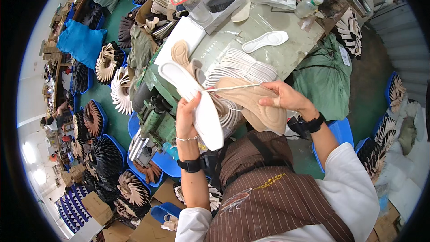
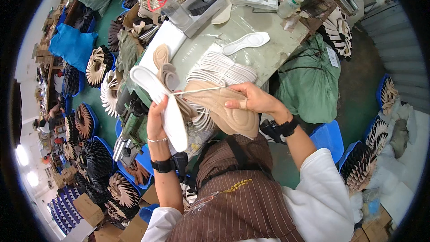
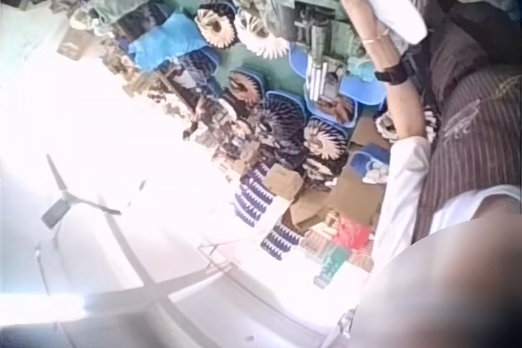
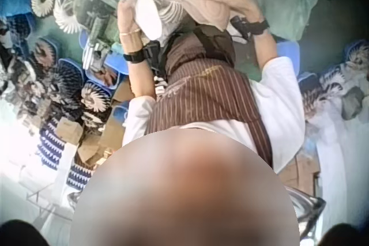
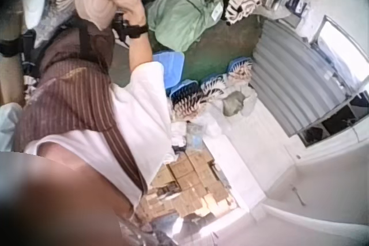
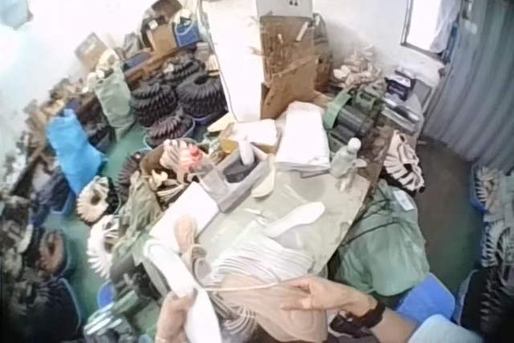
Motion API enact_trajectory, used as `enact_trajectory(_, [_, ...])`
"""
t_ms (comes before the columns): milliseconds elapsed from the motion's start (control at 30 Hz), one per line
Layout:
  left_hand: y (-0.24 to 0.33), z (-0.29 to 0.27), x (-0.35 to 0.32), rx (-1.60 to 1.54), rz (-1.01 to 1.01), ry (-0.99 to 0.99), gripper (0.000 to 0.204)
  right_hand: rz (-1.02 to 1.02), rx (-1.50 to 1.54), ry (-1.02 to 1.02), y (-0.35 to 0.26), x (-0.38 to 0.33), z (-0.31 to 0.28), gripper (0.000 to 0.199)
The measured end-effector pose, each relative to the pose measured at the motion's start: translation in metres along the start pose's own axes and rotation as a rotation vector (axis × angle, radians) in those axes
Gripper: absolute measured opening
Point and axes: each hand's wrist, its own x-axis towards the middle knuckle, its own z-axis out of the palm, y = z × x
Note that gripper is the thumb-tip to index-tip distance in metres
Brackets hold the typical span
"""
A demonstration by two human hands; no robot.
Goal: The person is using a rolling machine to press and shape shoe soles, then organizing them in containers.
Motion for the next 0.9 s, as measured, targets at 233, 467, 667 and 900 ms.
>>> enact_trajectory(233, [0.020,0.015,0.005,-0.274,0.084,0.019,0.027,0.028,0.034,-0.130,-0.022,-0.043,-0.022,0.050])
enact_trajectory(467, [0.028,0.025,-0.009,-0.389,0.062,0.139,0.026,-0.070,0.073,-0.021,-0.023,-0.075,-0.031,0.054])
enact_trajectory(667, [0.007,0.057,-0.005,-0.170,-0.036,0.023,0.021,0.009,-0.163,-0.162,-0.016,-0.019,-0.029,0.060])
enact_trajectory(900, [-0.003,0.010,0.076,0.093,-0.009,0.134,0.044,-0.168,-0.335,0.060,-0.002,0.090,-0.094,0.054])
